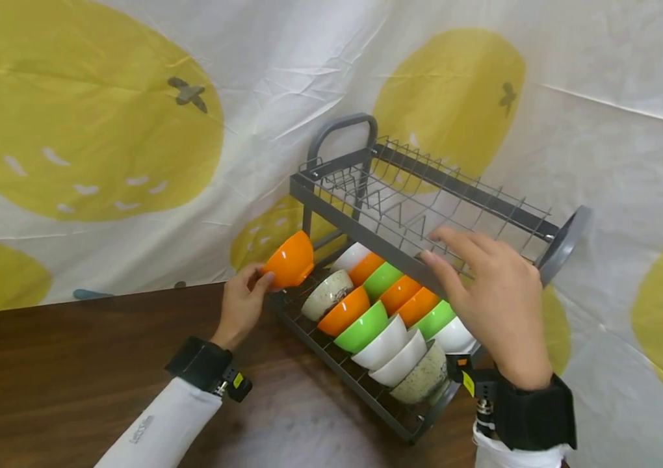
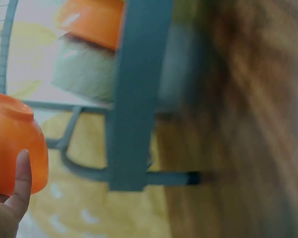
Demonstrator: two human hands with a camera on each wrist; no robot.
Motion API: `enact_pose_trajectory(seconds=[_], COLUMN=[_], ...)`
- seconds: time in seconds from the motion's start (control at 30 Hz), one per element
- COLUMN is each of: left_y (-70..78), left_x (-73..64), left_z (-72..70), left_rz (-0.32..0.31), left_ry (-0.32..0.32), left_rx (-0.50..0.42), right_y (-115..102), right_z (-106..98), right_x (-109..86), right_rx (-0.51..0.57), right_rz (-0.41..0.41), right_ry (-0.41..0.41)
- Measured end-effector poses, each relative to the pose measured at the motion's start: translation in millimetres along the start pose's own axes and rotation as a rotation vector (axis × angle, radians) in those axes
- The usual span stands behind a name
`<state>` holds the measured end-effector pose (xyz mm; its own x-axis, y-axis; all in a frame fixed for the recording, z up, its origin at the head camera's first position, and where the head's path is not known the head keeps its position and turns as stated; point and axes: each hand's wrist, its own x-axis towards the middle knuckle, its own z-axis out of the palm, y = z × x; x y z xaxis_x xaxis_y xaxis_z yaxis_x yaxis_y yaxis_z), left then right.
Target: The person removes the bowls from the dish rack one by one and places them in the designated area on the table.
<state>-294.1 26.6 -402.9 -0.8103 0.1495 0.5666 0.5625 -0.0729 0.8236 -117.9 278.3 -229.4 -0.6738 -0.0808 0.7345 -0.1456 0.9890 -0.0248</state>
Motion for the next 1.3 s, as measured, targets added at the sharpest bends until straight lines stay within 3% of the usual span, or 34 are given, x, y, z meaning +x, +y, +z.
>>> enact_pose_trajectory(seconds=[0.13,0.3,0.43,0.63,0.8,0.9,1.3], left_y=[-2.6,-24.3,-40.9,-58.2,-72.3,-81.4,-110.7], left_x=[8.1,13.1,9.2,7.1,12.1,6.1,-5.0], left_z=[-23.3,-53.4,-68.6,-81.7,-82.9,-83.0,-53.3], left_rz=[0.101,0.291,0.427,0.554,0.604,0.590,0.550], left_ry=[0.017,0.040,-0.010,-0.148,-0.219,-0.226,-0.232], left_rx=[0.106,0.367,0.536,0.682,0.785,0.854,0.932], right_y=[-1.6,-4.1,-4.2,-3.3,-1.3,-0.3,17.0], right_z=[-0.5,-0.9,-0.9,1.5,-0.6,-0.1,-13.5], right_x=[0.5,0.1,-2.1,-1.8,-1.5,-1.3,-12.2], right_rx=[0.009,0.015,0.017,0.019,0.006,0.015,-0.043], right_rz=[0.007,0.029,0.027,0.012,0.036,0.044,0.107], right_ry=[-0.003,-0.024,-0.038,-0.012,-0.003,-0.015,-0.041])
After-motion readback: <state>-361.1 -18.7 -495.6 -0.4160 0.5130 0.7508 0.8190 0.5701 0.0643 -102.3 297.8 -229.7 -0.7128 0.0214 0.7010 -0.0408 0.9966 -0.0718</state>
